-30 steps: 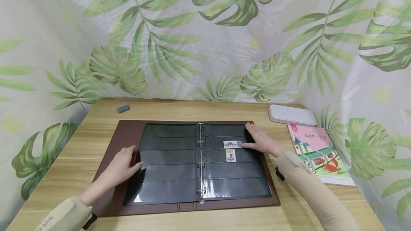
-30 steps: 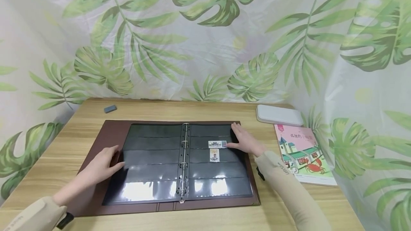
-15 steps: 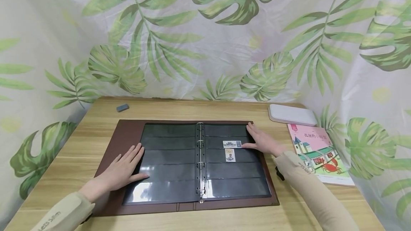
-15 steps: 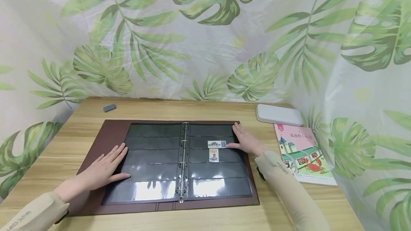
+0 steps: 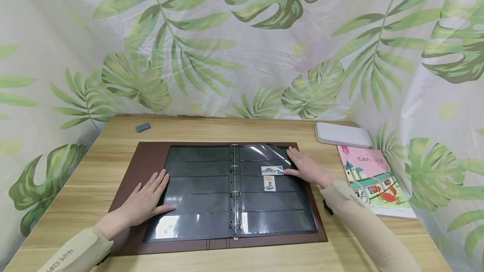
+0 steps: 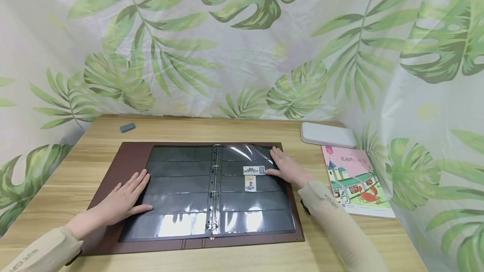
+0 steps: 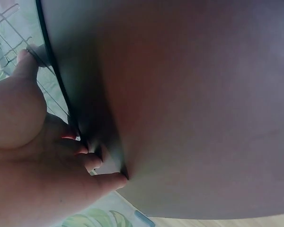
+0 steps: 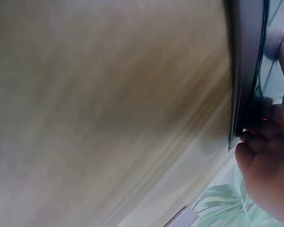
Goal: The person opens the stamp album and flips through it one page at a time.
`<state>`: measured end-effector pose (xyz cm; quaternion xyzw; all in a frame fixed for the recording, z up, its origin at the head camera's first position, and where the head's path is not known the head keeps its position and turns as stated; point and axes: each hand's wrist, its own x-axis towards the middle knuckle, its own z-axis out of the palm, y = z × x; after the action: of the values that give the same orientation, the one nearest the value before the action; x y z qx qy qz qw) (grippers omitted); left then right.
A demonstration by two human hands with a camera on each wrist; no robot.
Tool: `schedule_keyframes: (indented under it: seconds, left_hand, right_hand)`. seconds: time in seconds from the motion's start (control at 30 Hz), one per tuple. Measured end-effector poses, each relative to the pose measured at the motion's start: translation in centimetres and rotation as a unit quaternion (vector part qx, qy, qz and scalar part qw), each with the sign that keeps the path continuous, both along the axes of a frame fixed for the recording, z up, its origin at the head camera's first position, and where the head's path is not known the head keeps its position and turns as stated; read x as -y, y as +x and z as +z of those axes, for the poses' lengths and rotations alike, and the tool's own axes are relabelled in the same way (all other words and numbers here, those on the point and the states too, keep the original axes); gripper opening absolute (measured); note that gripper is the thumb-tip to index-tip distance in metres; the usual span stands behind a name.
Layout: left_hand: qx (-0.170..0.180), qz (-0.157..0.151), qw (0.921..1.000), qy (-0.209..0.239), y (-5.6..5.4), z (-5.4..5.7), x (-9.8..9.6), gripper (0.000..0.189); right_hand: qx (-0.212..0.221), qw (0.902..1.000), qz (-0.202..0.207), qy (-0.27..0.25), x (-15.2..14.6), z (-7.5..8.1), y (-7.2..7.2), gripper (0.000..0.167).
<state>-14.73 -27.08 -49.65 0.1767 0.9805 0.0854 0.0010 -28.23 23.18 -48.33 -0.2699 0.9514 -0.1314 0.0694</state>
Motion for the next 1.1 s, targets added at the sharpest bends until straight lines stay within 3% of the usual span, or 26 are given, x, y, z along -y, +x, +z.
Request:
schedule_keyframes:
  seconds: [0.2,0.37,0.53,0.6,0.77,0.9,1.1]
  left_hand:
    - [-0.011,-0.002,0.9999,0.01,0.2,-0.1,-0.2,0.096]
    - [-0.009,0.002,0.9999,0.011,0.4,0.5,-0.6,0.094]
    - [0.003,0.007,0.9999,-0.01,0.4,1.1,-0.8,0.095]
    - [0.006,0.007,0.9998,-0.015,0.3,1.3,-0.8,0.095]
    - [0.007,0.007,0.9998,-0.015,0.3,1.2,-0.7,0.096]
    - [0.015,0.008,0.9998,-0.011,0.3,1.1,-0.6,0.095]
    - [0.01,0.007,0.9999,-0.004,0.5,1.1,-0.6,0.094]
  right_hand:
    - [-0.002,0.999,-0.002,-0.045,-0.1,-0.1,0.2,0.081]
    - [0.004,0.9933,-0.037,-0.109,0.2,0.2,0.4,0.084]
    - [-0.016,0.9821,-0.078,-0.171,0.5,0.9,0.4,0.075]
    - [0.004,0.9717,-0.109,-0.21,0.4,1.4,0.4,0.069]
    - [0.105,0.9309,-0.183,-0.298,-0.4,2.8,0.6,0.057]
    - [0.191,0.9139,-0.181,-0.31,-1.4,3.9,1.0,0.043]
    - [0.297,0.9021,-0.144,-0.278,-2.7,4.8,1.8,0.018]
